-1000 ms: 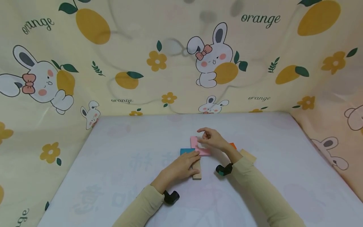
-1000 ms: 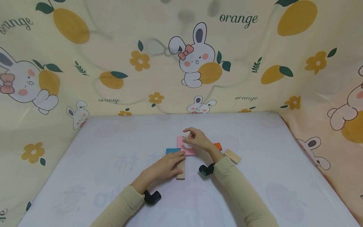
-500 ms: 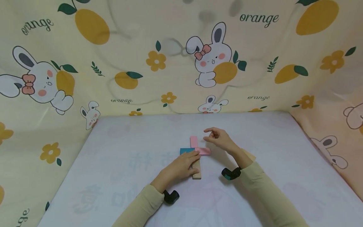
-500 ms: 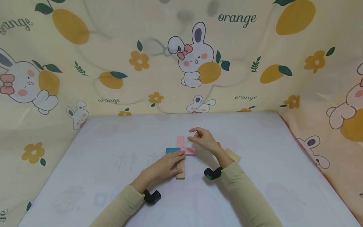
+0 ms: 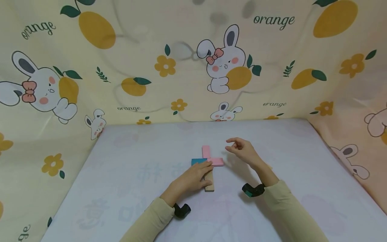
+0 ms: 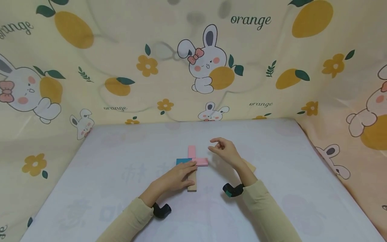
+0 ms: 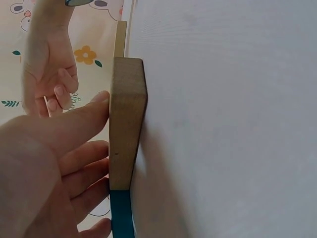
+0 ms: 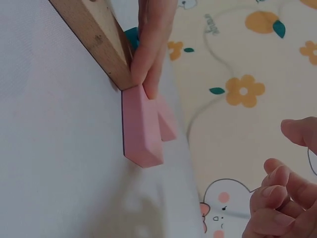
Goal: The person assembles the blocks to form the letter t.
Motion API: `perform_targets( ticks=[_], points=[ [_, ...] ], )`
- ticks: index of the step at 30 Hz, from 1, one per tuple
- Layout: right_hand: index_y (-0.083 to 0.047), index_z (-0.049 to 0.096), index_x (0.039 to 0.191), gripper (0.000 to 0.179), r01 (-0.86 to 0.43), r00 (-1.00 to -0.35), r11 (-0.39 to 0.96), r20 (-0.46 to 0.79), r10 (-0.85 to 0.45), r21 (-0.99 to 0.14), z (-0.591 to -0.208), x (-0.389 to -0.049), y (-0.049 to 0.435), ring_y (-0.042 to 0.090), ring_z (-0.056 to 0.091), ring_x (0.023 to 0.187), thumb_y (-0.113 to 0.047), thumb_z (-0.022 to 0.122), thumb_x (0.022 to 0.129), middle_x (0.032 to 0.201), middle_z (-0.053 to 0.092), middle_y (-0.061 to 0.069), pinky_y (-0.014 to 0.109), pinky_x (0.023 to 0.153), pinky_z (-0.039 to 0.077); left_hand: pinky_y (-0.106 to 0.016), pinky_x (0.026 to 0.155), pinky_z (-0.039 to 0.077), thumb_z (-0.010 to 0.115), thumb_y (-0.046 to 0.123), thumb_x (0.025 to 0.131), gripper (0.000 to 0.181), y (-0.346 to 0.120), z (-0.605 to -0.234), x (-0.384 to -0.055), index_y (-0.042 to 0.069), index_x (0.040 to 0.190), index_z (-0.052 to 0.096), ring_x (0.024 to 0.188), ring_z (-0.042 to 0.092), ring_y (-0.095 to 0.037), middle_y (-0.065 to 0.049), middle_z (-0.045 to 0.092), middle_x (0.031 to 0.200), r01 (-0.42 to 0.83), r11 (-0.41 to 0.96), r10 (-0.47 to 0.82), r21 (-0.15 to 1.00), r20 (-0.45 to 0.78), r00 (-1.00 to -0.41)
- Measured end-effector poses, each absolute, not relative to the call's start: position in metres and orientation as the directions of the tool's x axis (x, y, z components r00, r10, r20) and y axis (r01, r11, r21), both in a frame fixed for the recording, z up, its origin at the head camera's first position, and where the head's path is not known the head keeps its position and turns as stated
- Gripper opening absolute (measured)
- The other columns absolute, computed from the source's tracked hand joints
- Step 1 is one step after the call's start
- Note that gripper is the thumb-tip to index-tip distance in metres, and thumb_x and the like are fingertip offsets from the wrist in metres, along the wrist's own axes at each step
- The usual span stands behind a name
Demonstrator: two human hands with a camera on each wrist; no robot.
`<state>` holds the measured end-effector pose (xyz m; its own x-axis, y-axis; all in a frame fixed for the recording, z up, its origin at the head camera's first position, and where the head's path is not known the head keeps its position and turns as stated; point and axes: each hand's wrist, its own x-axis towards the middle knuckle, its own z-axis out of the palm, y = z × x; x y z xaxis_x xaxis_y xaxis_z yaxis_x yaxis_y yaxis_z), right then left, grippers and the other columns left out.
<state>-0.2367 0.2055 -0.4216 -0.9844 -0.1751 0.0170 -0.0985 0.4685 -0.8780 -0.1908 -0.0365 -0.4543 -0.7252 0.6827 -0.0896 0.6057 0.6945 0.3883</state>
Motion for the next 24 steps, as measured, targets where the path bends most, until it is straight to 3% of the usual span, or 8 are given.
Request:
perform_targets(
  ticks=[24],
  points=[
    [0.002,0.06,0.122,0.041,-0.061,-0.996,0.504,0.02,-0.087,-0.862,-0.424,-0.214,0.222,0.0,0.043,0.061,-0.02,0.069,0.088,0.071,0.052,-0.007,0.017,0.055,0.038,-0.042,0.122,0.03,0.059,0.036,0.095,0.059,-0.038,-0.452,-0.189,0.009,0.146,0.043,0.148,0.032,-0.02,-0.005,0.035,0.158,0.621,0.686,0.691,0.379,-0.074,-0.719]
  ],
)
